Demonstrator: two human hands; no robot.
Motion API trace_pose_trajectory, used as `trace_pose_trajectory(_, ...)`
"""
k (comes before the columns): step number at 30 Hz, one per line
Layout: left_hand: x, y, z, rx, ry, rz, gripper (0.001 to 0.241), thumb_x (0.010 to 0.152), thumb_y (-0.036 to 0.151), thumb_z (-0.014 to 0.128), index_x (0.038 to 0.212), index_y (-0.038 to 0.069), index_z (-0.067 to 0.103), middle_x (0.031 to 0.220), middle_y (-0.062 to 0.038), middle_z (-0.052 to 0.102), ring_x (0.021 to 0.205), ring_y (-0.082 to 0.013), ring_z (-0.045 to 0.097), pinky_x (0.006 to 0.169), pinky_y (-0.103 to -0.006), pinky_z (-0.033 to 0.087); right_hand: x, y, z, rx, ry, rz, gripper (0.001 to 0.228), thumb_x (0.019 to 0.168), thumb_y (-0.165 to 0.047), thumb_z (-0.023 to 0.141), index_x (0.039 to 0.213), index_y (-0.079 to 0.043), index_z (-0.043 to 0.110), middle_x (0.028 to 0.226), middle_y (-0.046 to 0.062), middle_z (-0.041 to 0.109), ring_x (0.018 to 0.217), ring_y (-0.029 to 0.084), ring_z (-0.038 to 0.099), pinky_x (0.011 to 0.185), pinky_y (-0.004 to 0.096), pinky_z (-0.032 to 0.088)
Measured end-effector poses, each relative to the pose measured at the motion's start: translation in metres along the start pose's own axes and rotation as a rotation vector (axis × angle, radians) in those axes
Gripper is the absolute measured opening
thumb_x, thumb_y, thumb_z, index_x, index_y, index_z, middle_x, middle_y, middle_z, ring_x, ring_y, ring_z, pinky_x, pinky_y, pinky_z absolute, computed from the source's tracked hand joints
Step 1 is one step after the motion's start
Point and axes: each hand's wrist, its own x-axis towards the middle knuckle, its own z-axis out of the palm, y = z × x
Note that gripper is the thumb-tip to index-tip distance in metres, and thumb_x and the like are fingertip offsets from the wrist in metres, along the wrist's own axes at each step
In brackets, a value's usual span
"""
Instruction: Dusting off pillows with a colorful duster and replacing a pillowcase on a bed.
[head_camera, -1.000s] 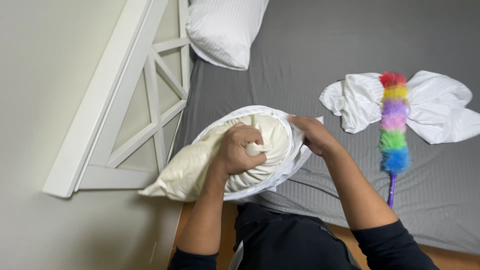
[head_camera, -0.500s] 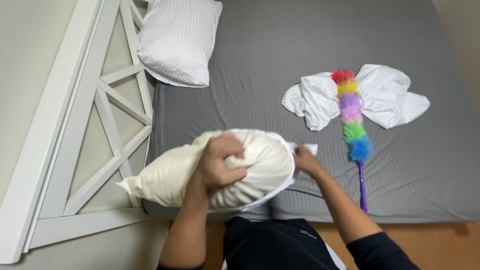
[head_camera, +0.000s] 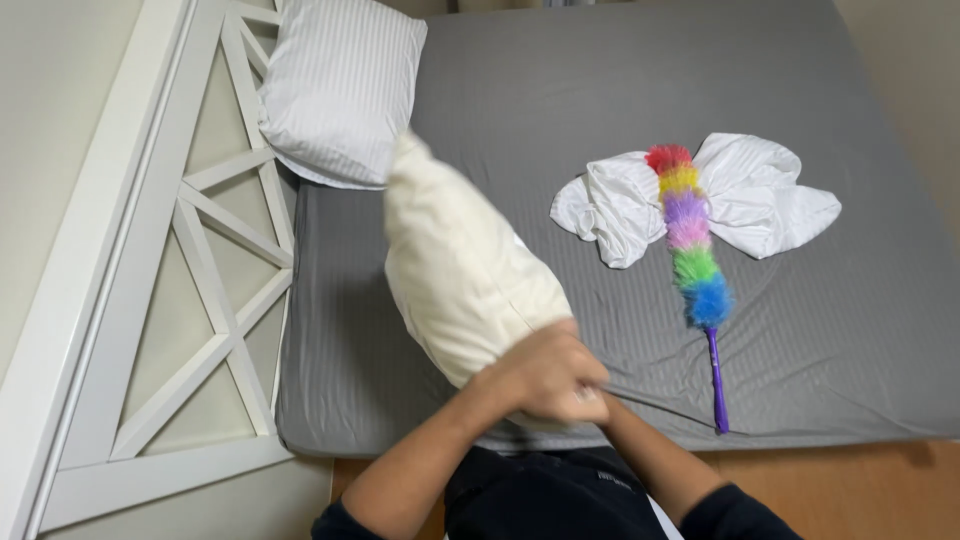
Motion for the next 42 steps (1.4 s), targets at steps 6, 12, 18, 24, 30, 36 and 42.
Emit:
trace_pose_trajectory(6,-0.094,-0.026,-0.072,0.349,0.774,-0.726,0.036,0.078,0.031,0.084,0.093,0.008,0.060,0.085,-0.006,0.063,0.080,-0.0233,0.057,0.085,-0.0400,0.047,-0.006,-0.113,0.116,-0.188,-0.075,0.089,0.057,0.094,-0.056,0.047,0.137,-0.019,0.053,0.123,0.001,0.068,0.109,0.017,0.065,0.091,0.044,0.057)
trace_pose_trajectory(12,-0.216,-0.108,-0.205,0.445,0.987,-1.496,0.134,0.075,0.075,0.082,0.156,-0.007,0.012,0.146,-0.037,0.045,0.136,-0.0476,0.046,0.111,-0.0588,0.038,0.018,-0.102,0.147,-0.615,-0.054,0.015,0.073,0.097,-0.067,0.041,0.129,-0.005,0.062,0.112,0.010,0.071,0.097,0.021,0.067,0.085,0.038,0.057)
trace_pose_trajectory(18,-0.197,-0.113,-0.148,0.245,1.063,-1.716,0.110,0.071,0.058,0.084,0.152,0.005,0.033,0.147,-0.027,0.050,0.136,-0.0432,0.050,0.112,-0.0571,0.036,0.012,-0.020,0.150,-0.659,-0.177,0.076,0.067,0.102,-0.061,0.045,0.115,0.000,0.068,0.100,0.010,0.069,0.091,0.020,0.066,0.083,0.037,0.058)
trace_pose_trajectory(24,-0.404,-0.073,-0.082,0.523,0.487,-2.132,0.103,0.076,0.084,0.060,0.148,0.010,0.058,0.157,-0.023,0.045,0.147,-0.0483,0.033,0.114,-0.0720,0.020,-0.018,-0.036,0.147,-0.253,-0.114,0.125,0.049,0.104,-0.044,0.047,0.131,-0.007,0.063,0.115,0.007,0.071,0.101,0.018,0.068,0.094,0.039,0.057)
trace_pose_trajectory(30,-0.551,-0.096,0.065,-0.445,0.905,-2.198,0.121,0.075,0.088,0.062,0.153,-0.001,0.040,0.155,-0.025,0.041,0.142,-0.0403,0.037,0.116,-0.0537,0.029,0.011,-0.020,0.108,-0.131,-0.030,0.193,0.048,0.104,-0.041,0.045,0.136,-0.010,0.061,0.123,0.006,0.072,0.106,0.022,0.068,0.097,0.042,0.055)
trace_pose_trajectory(36,-0.376,-0.070,0.042,-0.117,1.856,-1.468,0.055,0.072,0.025,0.089,0.115,-0.005,0.072,0.110,-0.013,0.075,0.093,-0.0225,0.068,0.086,-0.0357,0.054,0.032,-0.005,0.067,-0.746,-0.255,0.089,0.050,0.101,-0.041,0.053,0.132,-0.004,0.067,0.115,0.010,0.072,0.102,0.022,0.065,0.094,0.038,0.053)
trace_pose_trajectory(42,-0.162,-0.011,-0.014,0.020,1.213,-0.918,0.030,0.078,0.017,0.084,0.100,-0.001,0.076,0.091,-0.010,0.079,0.081,-0.0202,0.076,0.075,-0.0341,0.059,0.049,-0.122,0.107,-0.458,-0.096,-0.233,0.051,0.102,-0.033,0.052,0.144,-0.005,0.046,0.132,0.010,0.062,0.116,0.021,0.061,0.102,0.039,0.049)
